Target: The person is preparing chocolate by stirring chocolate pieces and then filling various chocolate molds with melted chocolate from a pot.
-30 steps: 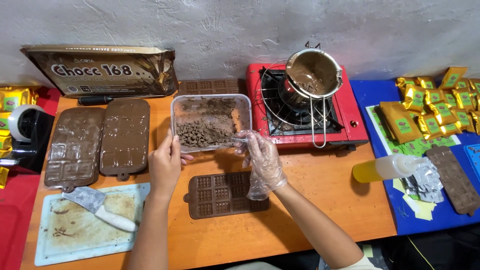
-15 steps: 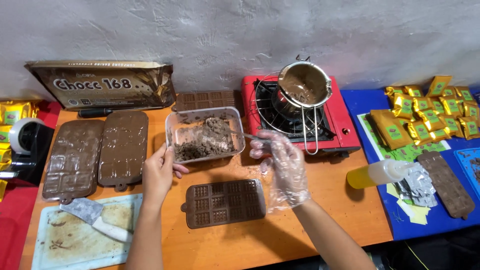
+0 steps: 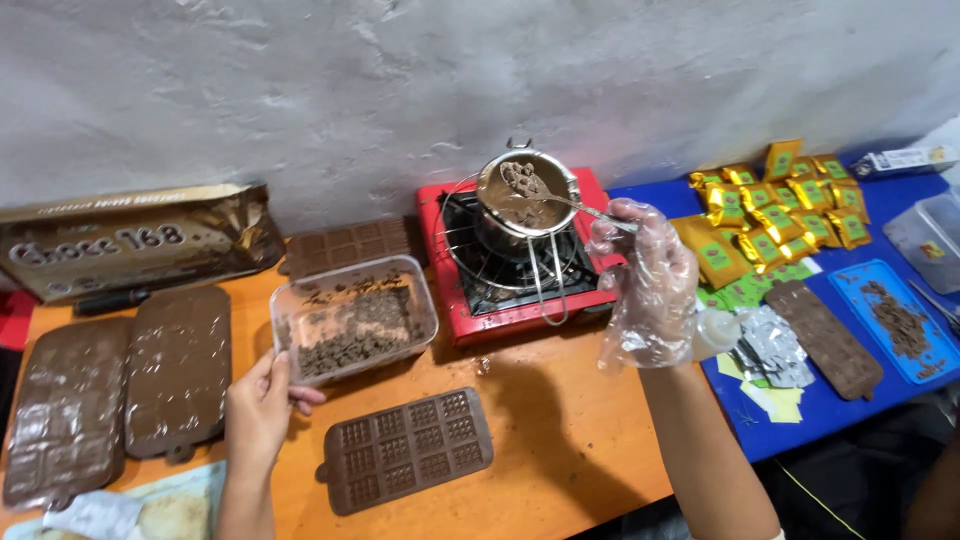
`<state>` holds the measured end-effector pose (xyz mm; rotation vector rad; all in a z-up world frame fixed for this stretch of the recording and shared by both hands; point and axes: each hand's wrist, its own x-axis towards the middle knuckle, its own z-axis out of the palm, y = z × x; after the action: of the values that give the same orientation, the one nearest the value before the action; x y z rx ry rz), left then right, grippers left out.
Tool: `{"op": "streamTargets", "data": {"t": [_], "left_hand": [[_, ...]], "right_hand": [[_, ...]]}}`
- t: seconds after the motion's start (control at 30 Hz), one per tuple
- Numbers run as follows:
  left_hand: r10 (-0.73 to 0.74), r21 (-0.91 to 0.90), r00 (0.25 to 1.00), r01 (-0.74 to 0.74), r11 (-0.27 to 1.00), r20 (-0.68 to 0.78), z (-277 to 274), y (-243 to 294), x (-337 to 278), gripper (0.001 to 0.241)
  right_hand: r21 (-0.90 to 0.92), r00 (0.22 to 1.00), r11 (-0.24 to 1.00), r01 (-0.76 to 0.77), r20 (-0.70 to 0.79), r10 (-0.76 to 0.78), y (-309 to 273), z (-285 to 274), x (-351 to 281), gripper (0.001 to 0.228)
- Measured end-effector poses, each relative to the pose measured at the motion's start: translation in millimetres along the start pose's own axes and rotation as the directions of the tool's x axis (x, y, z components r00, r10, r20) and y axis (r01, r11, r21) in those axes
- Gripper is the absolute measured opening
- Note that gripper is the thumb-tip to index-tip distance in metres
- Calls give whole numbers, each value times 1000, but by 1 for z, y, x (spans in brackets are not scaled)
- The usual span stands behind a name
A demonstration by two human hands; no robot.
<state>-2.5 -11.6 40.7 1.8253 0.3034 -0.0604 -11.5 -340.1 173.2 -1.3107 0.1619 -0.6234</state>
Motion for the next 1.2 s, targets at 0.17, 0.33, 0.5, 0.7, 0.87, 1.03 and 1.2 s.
{"op": "streamTargets", "data": {"t": [0.17,0.33,0.5,0.7,0.87,1.03,1.2], "left_hand": [[-92,-116,995,88,989,-26,2,-5,2,41],[-103,-88,994,101,991,-27,4,-4,4,42],[-102,-56,994,100,993,-35,3,-3,3,43],[-115,-31,993,113,993,-40,3,-2,2,44],[-81,-37,996,80,996,-36,3,-7,4,44],[-38,38,997,40,998,-60,3,-6,3,43],[107,85,991,-100,991,-80,-5,-9,2,44]], "right_hand": [[-263,909,883,388,267,-320,33,-33,27,28],[-377,714,613,694,465,-523,53,-44,36,24],[-381,626,497,780,488,-608,61,-52,39,22],[-397,415,201,896,584,-698,73,-59,40,22],[-429,484,261,865,576,-659,82,-61,36,22],[-366,756,662,654,348,-554,55,-40,12,29],[-280,826,783,555,293,-481,31,-11,-20,25]]}}
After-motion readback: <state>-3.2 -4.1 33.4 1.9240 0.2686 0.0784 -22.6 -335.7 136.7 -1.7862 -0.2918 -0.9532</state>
